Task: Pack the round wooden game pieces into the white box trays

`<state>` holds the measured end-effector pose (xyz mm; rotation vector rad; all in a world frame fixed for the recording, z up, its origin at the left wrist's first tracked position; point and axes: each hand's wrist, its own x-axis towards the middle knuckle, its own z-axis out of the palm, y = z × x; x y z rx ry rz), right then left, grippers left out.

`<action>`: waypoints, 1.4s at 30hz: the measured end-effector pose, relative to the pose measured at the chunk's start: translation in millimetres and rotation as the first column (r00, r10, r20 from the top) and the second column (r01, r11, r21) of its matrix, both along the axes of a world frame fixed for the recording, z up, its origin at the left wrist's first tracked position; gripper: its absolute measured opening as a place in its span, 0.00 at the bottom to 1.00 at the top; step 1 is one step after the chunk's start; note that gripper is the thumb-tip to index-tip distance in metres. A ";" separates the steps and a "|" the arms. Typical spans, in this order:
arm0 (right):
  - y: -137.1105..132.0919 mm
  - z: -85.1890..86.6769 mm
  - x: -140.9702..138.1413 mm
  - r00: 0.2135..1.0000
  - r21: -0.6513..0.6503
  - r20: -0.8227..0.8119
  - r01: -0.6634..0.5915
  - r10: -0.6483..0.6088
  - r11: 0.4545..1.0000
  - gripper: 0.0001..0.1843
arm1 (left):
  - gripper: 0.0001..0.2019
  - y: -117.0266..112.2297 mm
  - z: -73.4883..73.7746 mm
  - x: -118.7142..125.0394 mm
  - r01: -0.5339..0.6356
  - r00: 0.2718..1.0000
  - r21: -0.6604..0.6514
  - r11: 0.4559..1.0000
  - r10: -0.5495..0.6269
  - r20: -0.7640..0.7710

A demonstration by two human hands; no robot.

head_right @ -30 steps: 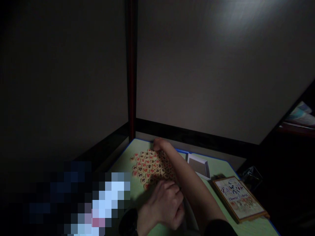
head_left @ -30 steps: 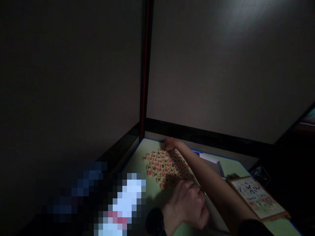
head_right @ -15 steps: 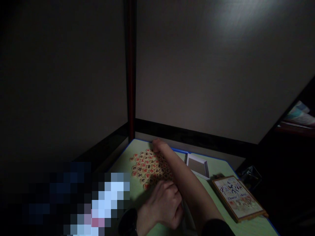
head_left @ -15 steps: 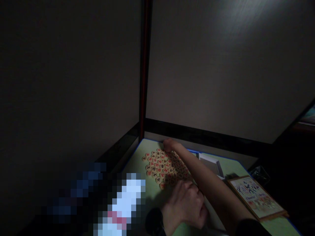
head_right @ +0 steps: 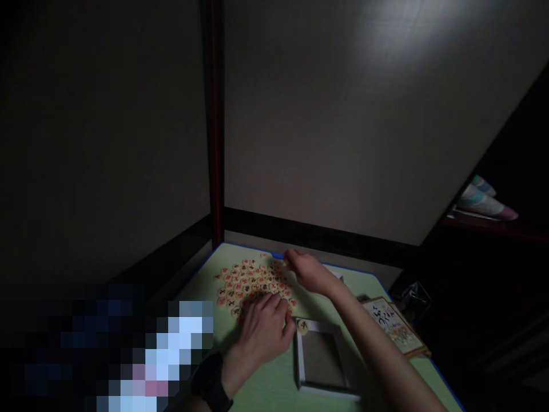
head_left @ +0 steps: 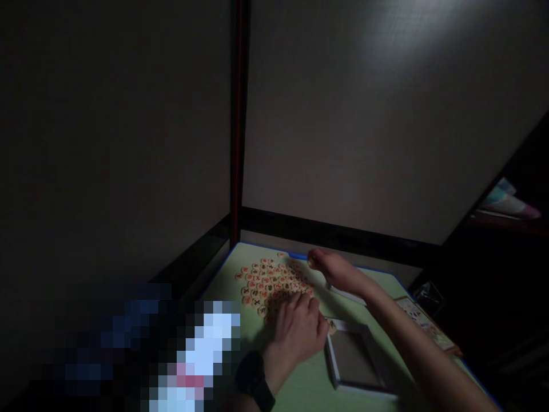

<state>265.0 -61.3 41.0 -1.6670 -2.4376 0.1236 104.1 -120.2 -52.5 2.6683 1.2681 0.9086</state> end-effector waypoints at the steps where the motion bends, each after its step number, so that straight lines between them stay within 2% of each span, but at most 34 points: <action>1: -21.1 -3.4 12.3 0.999 0.007 -0.028 0.017 -0.016 1.000 0.12 | 0.08 -0.5 1.1 0.0 0.003 1.000 0.006 1.000 -0.003 -0.005; 3: -62.7 -13.4 30.3 0.996 -0.024 -0.033 0.081 -0.082 0.996 0.11 | 0.09 -2.7 3.2 0.2 0.021 1.000 0.005 1.000 -0.021 -0.016; 5: -97.7 -25.4 37.1 0.991 -0.098 -0.011 0.134 -0.135 0.986 0.11 | 0.09 -5.5 4.0 0.9 0.045 0.999 -0.007 0.999 -0.046 -0.012; 7: -121.1 -37.0 34.5 0.987 -0.153 0.032 0.163 -0.160 0.975 0.11 | 0.11 -8.0 2.8 1.9 0.082 0.997 -0.016 0.997 -0.082 0.007; 9: -132.3 -46.5 27.5 0.979 -0.184 0.079 0.202 -0.190 0.962 0.11 | 0.13 -9.8 0.0 3.1 0.133 0.991 -0.031 0.991 -0.132 0.019; 14: -131.0 -63.5 15.6 0.960 -0.156 0.155 0.258 -0.234 0.954 0.16 | 0.17 -10.3 -5.8 5.0 0.159 0.987 -0.090 0.983 -0.156 0.039; 19: -125.5 -76.3 12.8 0.957 -0.071 0.086 0.285 -0.278 0.956 0.13 | 0.15 -10.7 -4.3 4.3 0.175 0.985 -0.114 0.978 -0.173 0.030; 22: -124.2 -79.7 11.5 0.948 -0.068 0.022 0.318 -0.317 0.946 0.10 | 0.16 -11.1 -2.9 4.5 0.177 0.984 -0.129 0.976 -0.176 0.023; 28: -123.1 -84.0 15.3 0.941 -0.039 -0.133 0.308 -0.310 0.951 0.07 | 0.17 -9.5 -6.2 6.1 0.176 0.984 -0.161 0.971 -0.175 0.017; 34: -122.4 -87.0 19.0 0.937 -0.023 -0.166 0.308 -0.307 0.951 0.07 | 0.16 -9.3 -4.8 5.4 0.187 0.982 -0.172 0.967 -0.188 0.009; 38: -125.0 -81.2 22.8 0.934 -0.007 -0.194 0.305 -0.301 0.952 0.07 | 0.16 -8.9 -4.7 3.9 0.202 0.979 -0.174 0.964 -0.203 0.008; 42: -127.0 -73.1 24.8 0.933 -0.010 -0.153 0.327 -0.325 0.945 0.07 | 0.16 -7.8 -8.0 3.4 0.214 0.977 -0.158 0.964 -0.214 0.013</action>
